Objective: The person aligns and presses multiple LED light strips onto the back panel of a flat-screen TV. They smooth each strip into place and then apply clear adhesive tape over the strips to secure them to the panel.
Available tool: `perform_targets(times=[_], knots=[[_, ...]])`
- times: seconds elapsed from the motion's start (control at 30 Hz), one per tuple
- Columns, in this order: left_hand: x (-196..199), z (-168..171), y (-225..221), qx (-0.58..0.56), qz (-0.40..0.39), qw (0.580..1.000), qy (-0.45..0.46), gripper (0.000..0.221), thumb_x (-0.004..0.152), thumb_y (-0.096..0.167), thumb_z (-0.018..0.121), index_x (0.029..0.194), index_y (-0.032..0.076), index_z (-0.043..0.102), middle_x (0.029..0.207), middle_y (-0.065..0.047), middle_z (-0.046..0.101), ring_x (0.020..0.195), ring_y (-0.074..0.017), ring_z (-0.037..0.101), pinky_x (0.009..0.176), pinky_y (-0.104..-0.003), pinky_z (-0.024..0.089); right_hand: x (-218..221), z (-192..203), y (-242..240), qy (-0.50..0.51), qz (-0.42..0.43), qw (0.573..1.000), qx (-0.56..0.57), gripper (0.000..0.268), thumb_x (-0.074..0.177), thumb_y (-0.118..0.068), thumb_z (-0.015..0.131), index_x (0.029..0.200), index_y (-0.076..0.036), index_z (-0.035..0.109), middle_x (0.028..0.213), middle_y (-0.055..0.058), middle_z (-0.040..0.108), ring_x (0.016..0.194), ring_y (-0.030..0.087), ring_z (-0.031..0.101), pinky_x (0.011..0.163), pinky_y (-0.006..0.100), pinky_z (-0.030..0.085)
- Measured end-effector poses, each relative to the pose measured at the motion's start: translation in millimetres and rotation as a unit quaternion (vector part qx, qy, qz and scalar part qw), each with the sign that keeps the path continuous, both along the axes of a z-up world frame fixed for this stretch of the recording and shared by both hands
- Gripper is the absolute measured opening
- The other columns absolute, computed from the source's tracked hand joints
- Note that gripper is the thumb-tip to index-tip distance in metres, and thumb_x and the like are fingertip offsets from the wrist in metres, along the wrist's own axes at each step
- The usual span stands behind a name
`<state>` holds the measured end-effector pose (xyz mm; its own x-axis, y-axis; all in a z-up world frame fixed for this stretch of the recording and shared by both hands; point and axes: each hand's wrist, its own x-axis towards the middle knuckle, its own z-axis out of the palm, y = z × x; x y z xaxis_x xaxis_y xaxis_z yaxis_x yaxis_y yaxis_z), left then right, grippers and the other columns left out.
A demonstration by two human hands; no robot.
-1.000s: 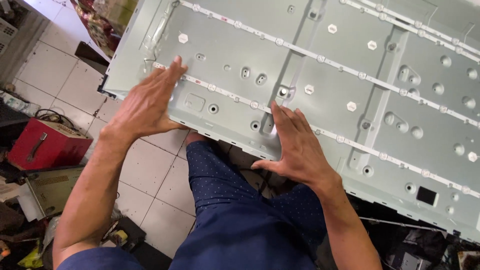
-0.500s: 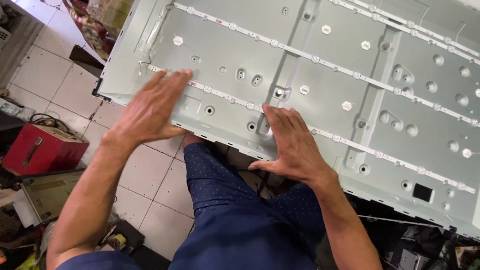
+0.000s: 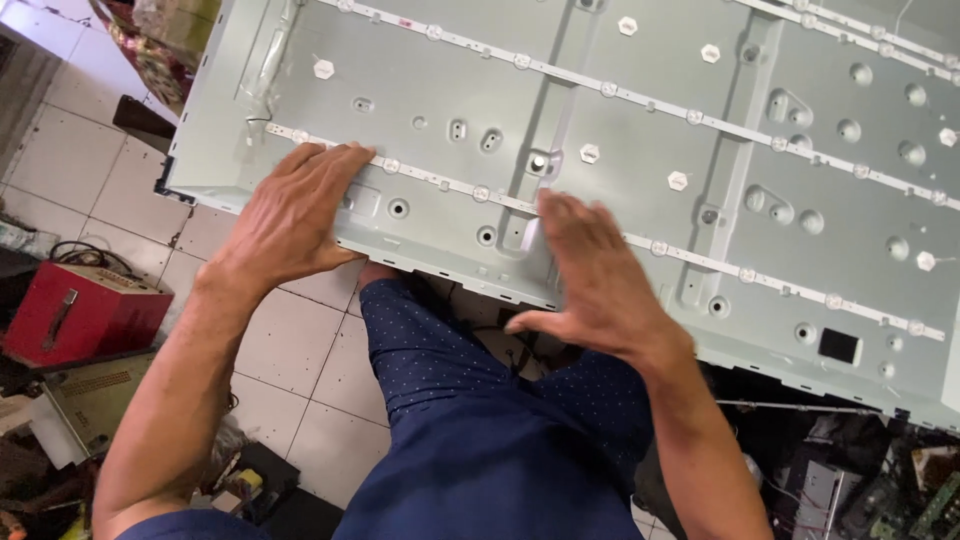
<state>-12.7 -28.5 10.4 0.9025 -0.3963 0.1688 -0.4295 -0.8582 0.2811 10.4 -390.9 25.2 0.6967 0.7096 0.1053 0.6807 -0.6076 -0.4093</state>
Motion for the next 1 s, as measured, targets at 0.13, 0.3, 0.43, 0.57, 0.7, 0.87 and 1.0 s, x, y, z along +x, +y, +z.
perform_targets(times=[0.13, 0.3, 0.43, 0.57, 0.7, 0.87, 1.0], knots=[[-3, 13, -17, 0.011, -0.013, 0.998, 0.056, 0.130, 0.065, 0.065, 0.083, 0.164, 0.002, 0.027, 0.163, -0.027, 0.036, 0.152, -0.0391, 0.031, 0.128, -0.051, 0.013, -8, 10, -48, 0.034, -0.070, 0.996, -0.031, 0.149, 0.054, -0.070, 0.090, 0.164, -0.002, 0.018, 0.158, 0.027, 0.041, 0.148, 0.044, 0.035, 0.123, 0.065, 0.018], [1, 14, -74, 0.003, -0.091, 0.995, 0.029, 0.133, 0.069, 0.081, 0.074, 0.164, 0.002, 0.025, 0.163, -0.026, 0.035, 0.152, -0.0395, 0.029, 0.128, -0.050, 0.014, -14, 3, -78, 0.034, -0.116, 0.991, -0.057, 0.146, 0.054, -0.065, 0.092, 0.165, -0.004, 0.019, 0.158, 0.018, 0.044, 0.148, 0.037, 0.038, 0.124, 0.061, 0.019], [9, 1, -131, -0.006, -0.163, 0.987, 0.010, 0.127, 0.077, 0.084, 0.067, 0.164, 0.003, 0.023, 0.164, -0.027, 0.032, 0.152, -0.0407, 0.030, 0.127, -0.051, 0.017, -18, -6, -80, -0.005, -0.115, 0.993, -0.041, 0.145, 0.055, -0.064, 0.092, 0.166, -0.008, 0.018, 0.152, 0.013, 0.052, 0.143, 0.034, 0.045, 0.125, 0.058, 0.025], [15, 3, -153, 0.022, -0.174, 0.984, 0.029, 0.126, 0.078, 0.079, 0.071, 0.166, 0.005, 0.019, 0.157, -0.027, 0.044, 0.148, -0.0406, 0.040, 0.126, -0.050, 0.023, -15, -8, -80, -0.002, -0.126, 0.992, -0.025, 0.147, 0.054, -0.071, 0.092, 0.165, -0.009, 0.020, 0.147, 0.013, 0.057, 0.140, 0.034, 0.049, 0.125, 0.058, 0.026], [14, 5, -153, 0.038, -0.167, 0.985, 0.033, 0.126, 0.076, 0.083, 0.068, 0.163, 0.002, 0.026, 0.152, -0.025, 0.050, 0.145, -0.0378, 0.045, 0.126, -0.049, 0.023, -16, -3, -79, 0.014, -0.118, 0.993, -0.008, 0.143, 0.054, -0.068, 0.094, 0.164, -0.008, 0.024, 0.144, 0.014, 0.058, 0.140, 0.035, 0.049, 0.125, 0.059, 0.025], [18, 5, -154, 0.038, -0.174, 0.984, 0.015, 0.127, 0.074, 0.082, 0.068, 0.164, 0.003, 0.026, 0.150, -0.022, 0.052, 0.144, -0.0357, 0.046, 0.126, -0.049, 0.023, -25, 13, -114, 0.001, -0.144, 0.989, -0.032, 0.150, 0.055, -0.069, 0.093, 0.164, -0.003, 0.016, 0.159, 0.026, 0.040, 0.149, 0.044, 0.034, 0.125, 0.062, 0.018], [17, 4, -154, 0.037, -0.163, 0.986, 0.007, 0.123, 0.075, 0.077, 0.071, 0.163, 0.002, 0.029, 0.147, -0.023, 0.056, 0.142, -0.0358, 0.050, 0.127, -0.049, 0.023, -30, 2, -130, 0.021, -0.173, 0.983, -0.051, 0.145, 0.060, -0.070, 0.089, 0.165, -0.003, 0.014, 0.155, 0.022, 0.048, 0.147, 0.038, 0.040, 0.125, 0.060, 0.020]])
